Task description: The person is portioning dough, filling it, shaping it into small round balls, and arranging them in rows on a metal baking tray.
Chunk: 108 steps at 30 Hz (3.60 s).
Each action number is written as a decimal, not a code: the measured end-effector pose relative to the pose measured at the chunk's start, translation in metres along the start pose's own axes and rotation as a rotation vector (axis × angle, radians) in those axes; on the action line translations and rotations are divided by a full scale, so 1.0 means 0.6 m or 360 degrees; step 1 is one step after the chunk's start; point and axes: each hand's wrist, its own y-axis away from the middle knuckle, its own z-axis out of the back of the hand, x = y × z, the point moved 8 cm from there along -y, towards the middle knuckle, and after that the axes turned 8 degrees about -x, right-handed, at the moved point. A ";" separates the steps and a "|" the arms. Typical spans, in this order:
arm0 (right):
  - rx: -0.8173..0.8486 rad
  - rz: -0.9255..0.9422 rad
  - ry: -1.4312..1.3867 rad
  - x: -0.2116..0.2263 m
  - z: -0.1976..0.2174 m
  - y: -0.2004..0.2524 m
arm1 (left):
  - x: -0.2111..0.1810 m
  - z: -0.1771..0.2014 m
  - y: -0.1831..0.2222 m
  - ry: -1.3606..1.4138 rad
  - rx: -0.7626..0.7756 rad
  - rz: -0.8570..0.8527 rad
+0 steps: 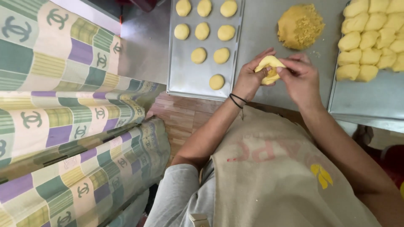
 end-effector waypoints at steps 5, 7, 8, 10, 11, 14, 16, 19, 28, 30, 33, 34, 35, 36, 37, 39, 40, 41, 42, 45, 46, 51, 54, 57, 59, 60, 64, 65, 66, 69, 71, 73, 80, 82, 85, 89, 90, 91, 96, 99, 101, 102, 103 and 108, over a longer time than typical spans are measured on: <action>-0.0040 0.0392 0.0148 0.021 0.057 0.021 | 0.064 -0.047 0.000 0.0101 0.0087 -0.0065; -0.0106 0.0520 0.0276 0.021 0.088 0.012 | 0.077 -0.097 0.010 0.0393 0.0220 0.0169; -0.0123 0.0567 0.0284 0.027 0.099 0.013 | 0.069 -0.109 0.020 0.0259 0.0102 0.0120; -0.0146 0.0612 0.0281 0.044 0.120 0.016 | 0.056 -0.134 0.031 0.0111 -0.0016 0.0068; -0.0111 0.0646 0.0311 0.057 0.127 0.020 | 0.048 -0.140 0.032 0.0057 -0.0113 0.0013; -0.0027 0.0772 0.0577 0.085 0.131 0.044 | 0.093 -0.125 0.004 0.0084 -0.0265 0.0011; 0.0022 0.0865 0.0823 0.069 0.131 0.054 | 0.112 -0.121 -0.001 0.0172 -0.0314 0.0063; -0.0159 0.0812 0.0629 0.035 0.166 0.036 | 0.083 -0.172 0.022 0.0024 0.0173 0.0126; -0.0174 0.0842 0.0370 0.159 0.147 0.044 | -0.033 -0.175 0.014 -0.0748 0.0097 -0.0809; -0.0128 0.0794 0.0289 0.172 0.137 0.034 | -0.040 -0.161 0.015 -0.0481 -0.0152 -0.0846; -0.0130 0.0147 -0.0128 0.118 0.120 0.019 | -0.049 -0.197 0.061 -0.0407 0.0269 -0.0955; -0.0138 0.0147 -0.0123 0.103 0.120 0.014 | -0.051 -0.194 0.060 -0.0403 0.0279 -0.0952; -0.0167 0.0110 -0.0197 0.084 0.122 0.009 | -0.058 -0.195 0.063 -0.0331 0.0335 -0.1018; -0.0197 0.0077 -0.0277 0.066 0.124 0.004 | -0.065 -0.193 0.066 -0.0264 0.0393 -0.1086; -0.0206 0.0080 -0.0277 0.075 0.121 0.007 | -0.068 -0.190 0.064 -0.0264 0.0403 -0.1086; -0.0196 0.0529 -0.0036 0.131 0.113 0.022 | -0.067 -0.161 0.046 -0.0285 0.0101 -0.0925; -0.0191 0.0536 -0.0032 0.143 0.107 0.030 | -0.073 -0.159 0.041 -0.0277 0.0100 -0.0932; -0.0116 0.0713 0.0173 0.165 0.091 0.043 | -0.071 -0.151 0.029 -0.0212 0.0056 -0.0790; -0.0028 0.0879 0.0370 0.186 0.072 0.060 | -0.066 -0.139 0.022 -0.0149 -0.0003 -0.0643; -0.0162 0.0840 0.0230 0.176 0.101 0.051 | -0.067 -0.166 0.046 -0.0337 0.0572 -0.0986; -0.0165 0.0839 0.0234 0.168 0.102 0.049 | -0.079 -0.166 0.052 -0.0335 0.0575 -0.0984; -0.0169 -0.0237 -0.0652 0.069 0.103 0.034 | -0.133 -0.209 0.107 -0.0456 0.0874 -0.1190; -0.0232 -0.0358 -0.0448 0.079 0.117 0.036 | -0.110 -0.196 0.090 -0.0702 0.0617 -0.1151; -0.0184 0.0786 0.0220 0.185 0.116 0.055 | -0.081 -0.183 0.057 -0.0126 0.0297 -0.0728; -0.0125 0.0959 0.0353 0.199 0.109 0.066 | -0.087 -0.189 0.063 -0.0239 0.0272 -0.0793; -0.0065 0.1133 0.0477 0.211 0.099 0.075 | -0.093 -0.191 0.066 -0.0361 0.0245 -0.0860; -0.0216 0.0853 0.0242 0.184 0.134 0.048 | -0.053 -0.199 0.069 -0.0482 0.0532 -0.0767; -0.0133 0.0518 -0.0006 0.157 0.137 0.035 | -0.057 -0.207 0.075 -0.0578 0.0663 -0.0884; -0.0041 0.0176 -0.0244 0.127 0.136 0.029 | -0.058 -0.214 0.082 -0.0674 0.0795 -0.0997; 0.0180 -0.0177 -0.0272 0.114 0.130 0.020 | -0.059 -0.215 0.073 -0.0872 0.0752 -0.1072; 0.0132 0.0085 -0.0209 0.117 0.139 0.020 | -0.056 -0.210 0.065 -0.0540 0.0496 -0.1001; 0.0082 0.0317 -0.0153 0.134 0.141 0.022 | -0.049 -0.190 0.062 -0.0215 0.0229 -0.0895; 0.0062 0.0698 0.0454 0.007 0.111 0.038 | 0.115 -0.090 0.023 -0.0505 0.0331 0.0011; 0.0056 0.0566 0.0503 -0.187 0.117 0.069 | 0.164 -0.004 0.023 -0.0906 0.0144 0.0221; 0.0130 0.0628 0.1194 -0.399 0.122 0.129 | 0.208 0.110 0.076 -0.0841 -0.0052 0.0417; 0.0315 0.0251 0.1530 -0.329 0.102 0.042 | 0.223 0.254 0.125 -0.1269 -0.0291 0.0208; -0.0055 0.0595 0.1398 -0.275 0.101 -0.003 | 0.225 0.302 0.108 -0.1404 -0.0393 0.0115; -0.0060 0.0602 0.1397 -0.297 0.088 0.007 | 0.223 0.315 0.100 -0.1405 -0.0392 0.0105; 0.0040 0.0640 0.1744 -0.327 0.040 0.038 | 0.153 0.325 0.119 -0.1515 -0.0285 -0.0309; -0.0080 0.0565 0.1616 -0.291 0.079 0.050 | 0.083 0.363 0.113 -0.1382 -0.0297 -0.0568; 0.0011 0.0427 0.1685 -0.336 0.083 0.099 | 0.043 0.438 0.099 -0.1335 -0.0496 -0.0538; 0.0089 0.0190 0.1822 -0.354 0.113 0.157 | 0.038 0.471 0.123 -0.1272 -0.0604 -0.0432; 0.0144 0.0195 0.1826 -0.304 0.078 0.150 | 0.038 0.502 0.141 -0.1255 -0.0644 -0.0400; 0.0640 -0.0468 0.0990 -0.238 -0.190 0.040 | 0.015 0.658 0.126 -0.0598 -0.1198 0.0045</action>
